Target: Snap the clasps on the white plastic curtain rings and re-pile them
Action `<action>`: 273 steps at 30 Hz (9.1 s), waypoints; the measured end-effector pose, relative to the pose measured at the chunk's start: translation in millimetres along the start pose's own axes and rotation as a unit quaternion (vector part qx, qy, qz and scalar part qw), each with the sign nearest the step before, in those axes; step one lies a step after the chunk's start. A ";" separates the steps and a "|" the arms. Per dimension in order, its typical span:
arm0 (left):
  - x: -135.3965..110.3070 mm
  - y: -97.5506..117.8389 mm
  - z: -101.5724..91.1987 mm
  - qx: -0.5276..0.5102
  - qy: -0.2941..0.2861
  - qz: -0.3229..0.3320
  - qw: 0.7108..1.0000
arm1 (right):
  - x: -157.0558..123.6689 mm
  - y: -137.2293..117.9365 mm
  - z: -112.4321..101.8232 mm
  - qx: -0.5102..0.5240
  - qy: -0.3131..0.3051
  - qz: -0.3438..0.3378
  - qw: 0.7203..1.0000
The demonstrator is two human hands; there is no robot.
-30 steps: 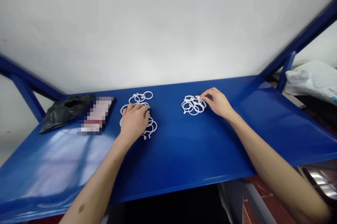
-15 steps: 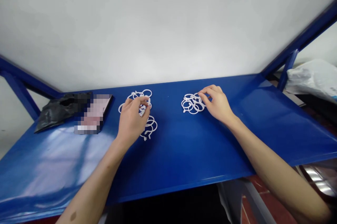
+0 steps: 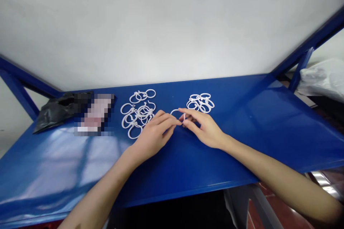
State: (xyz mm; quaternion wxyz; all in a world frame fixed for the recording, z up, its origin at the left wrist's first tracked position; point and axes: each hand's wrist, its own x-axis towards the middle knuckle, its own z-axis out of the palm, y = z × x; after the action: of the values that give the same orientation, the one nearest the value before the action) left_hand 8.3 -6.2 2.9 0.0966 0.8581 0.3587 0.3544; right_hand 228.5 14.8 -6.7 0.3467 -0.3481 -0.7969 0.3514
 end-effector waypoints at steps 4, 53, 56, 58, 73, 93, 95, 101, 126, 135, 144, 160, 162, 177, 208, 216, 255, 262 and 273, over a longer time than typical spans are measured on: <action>-4.0 1.4 12.1 0.073 0.007 0.088 0.993 | 0.9 3.8 2.3 0.052 0.044 0.005 0.998; -13.6 24.2 29.7 0.208 -0.023 -0.111 0.971 | -10.7 -12.6 6.8 -0.183 0.009 -0.158 0.970; -10.0 24.8 22.5 0.091 -0.041 -0.198 0.975 | -5.3 -5.5 3.8 -0.168 0.059 -0.166 0.970; -7.0 24.4 16.6 -0.023 -0.040 -0.235 0.971 | -2.3 -1.6 0.8 -0.152 0.084 -0.167 0.971; -5.8 31.3 20.2 -0.137 0.065 -0.257 0.955 | -10.1 -9.6 0.3 -0.116 0.073 -0.175 0.975; 5.3 -45.4 -14.5 0.301 -0.076 -0.320 0.895 | 46.3 38.0 -50.6 -0.341 0.004 -0.026 0.940; 5.4 -47.1 -14.7 0.294 -0.066 -0.315 0.900 | 39.2 32.1 -49.5 -0.345 0.020 -0.035 0.938; 4.1 -58.7 -17.2 0.253 -0.025 -0.315 0.915 | 23.6 4.4 -37.6 -0.355 0.049 -0.071 0.931; 5.2 -47.6 -27.6 0.146 0.030 -0.275 0.950 | -2.3 -0.2 10.6 -0.245 -0.057 -0.080 0.964; 8.1 -28.7 -29.3 0.122 0.104 -0.254 0.954 | -3.6 -2.1 12.4 -0.199 -0.036 -0.058 0.978; 8.8 1.7 -9.7 -0.014 0.115 -0.269 0.956 | -2.1 -4.4 21.6 -0.076 0.052 -0.041 0.995; -1.3 10.2 10.0 -0.110 0.076 -0.261 0.956 | -8.4 -12.4 14.1 0.045 0.047 -0.026 0.998; -2.7 11.5 9.7 -0.084 0.066 -0.230 0.967 | -9.7 -12.7 11.8 0.036 0.035 -0.040 0.998; 0.7 -29.0 -36.0 0.158 -0.091 -0.147 0.972 | 10.9 8.4 -49.4 -0.279 0.114 -0.064 0.951; -5.4 -45.8 -50.2 0.169 -0.176 -0.180 0.953 | 4.2 7.8 -67.0 -0.294 -0.120 0.022 0.948; -4.6 -34.4 -47.7 0.156 -0.188 -0.147 0.958 | 2.9 0.6 -56.6 -0.305 -0.084 0.008 0.949; 3.2 10.9 -4.9 -0.368 -0.070 -0.292 0.880 | -5.5 -6.5 2.5 -0.176 -0.026 -0.092 0.980; 2.8 7.4 -0.4 -0.279 -0.046 -0.277 0.918 | -4.9 -2.6 4.5 -0.142 -0.003 -0.096 0.985; 1.2 8.7 3.5 -0.092 -0.025 -0.177 0.980 | -5.4 -0.1 7.0 -0.114 0.020 -0.100 0.988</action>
State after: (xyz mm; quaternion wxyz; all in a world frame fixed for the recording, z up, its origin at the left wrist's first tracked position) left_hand 16.0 -11.4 4.7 0.2452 0.7770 0.4685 0.3417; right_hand 225.7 8.3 -11.9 0.3539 -0.3103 -0.8556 0.2153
